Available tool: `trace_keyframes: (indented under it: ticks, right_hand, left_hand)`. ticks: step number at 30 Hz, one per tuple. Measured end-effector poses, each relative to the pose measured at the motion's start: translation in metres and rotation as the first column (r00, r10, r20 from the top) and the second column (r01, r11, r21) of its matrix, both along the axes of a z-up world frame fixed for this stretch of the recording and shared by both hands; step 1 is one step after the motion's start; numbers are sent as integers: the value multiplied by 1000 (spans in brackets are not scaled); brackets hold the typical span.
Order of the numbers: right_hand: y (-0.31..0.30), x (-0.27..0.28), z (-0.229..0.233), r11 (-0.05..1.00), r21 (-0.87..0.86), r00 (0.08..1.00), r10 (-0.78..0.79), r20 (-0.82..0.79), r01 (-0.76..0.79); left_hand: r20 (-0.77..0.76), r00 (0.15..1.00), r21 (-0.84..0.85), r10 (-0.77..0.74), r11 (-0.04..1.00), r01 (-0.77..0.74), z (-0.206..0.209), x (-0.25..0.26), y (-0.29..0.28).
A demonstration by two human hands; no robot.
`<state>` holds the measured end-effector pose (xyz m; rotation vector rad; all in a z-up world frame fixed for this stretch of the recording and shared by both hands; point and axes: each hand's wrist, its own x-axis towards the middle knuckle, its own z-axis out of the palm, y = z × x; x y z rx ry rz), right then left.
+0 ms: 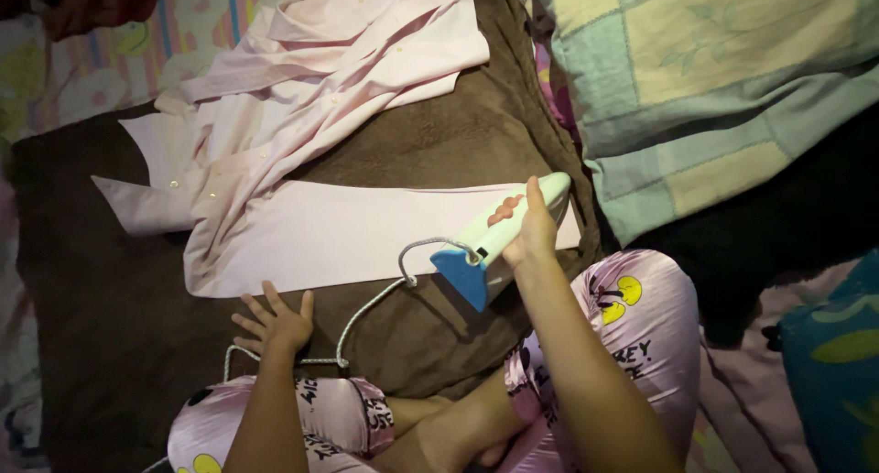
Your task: The person irons a pink shirt laid out on a brown towel on a bed. They use a white and blue iron to smooth the fabric, moving it back and forth across the shirt's surface.
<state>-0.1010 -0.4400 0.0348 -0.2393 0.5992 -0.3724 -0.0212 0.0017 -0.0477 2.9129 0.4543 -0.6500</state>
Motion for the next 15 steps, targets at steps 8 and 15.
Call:
trace_keyframes:
  ticks: [8, 15]
  right_hand:
    - [4, 3, -1, 1000, 16, 1000, -8, -24, 8]
    - [10, 10, 3, 992, 107, 979, 83, -187, -64]
  left_hand:
    - [10, 1000, -38, 1, 999, -1, 0, 1, 2]
    - [13, 1000, -3, 2, 1000, -2, -3, -2, 1]
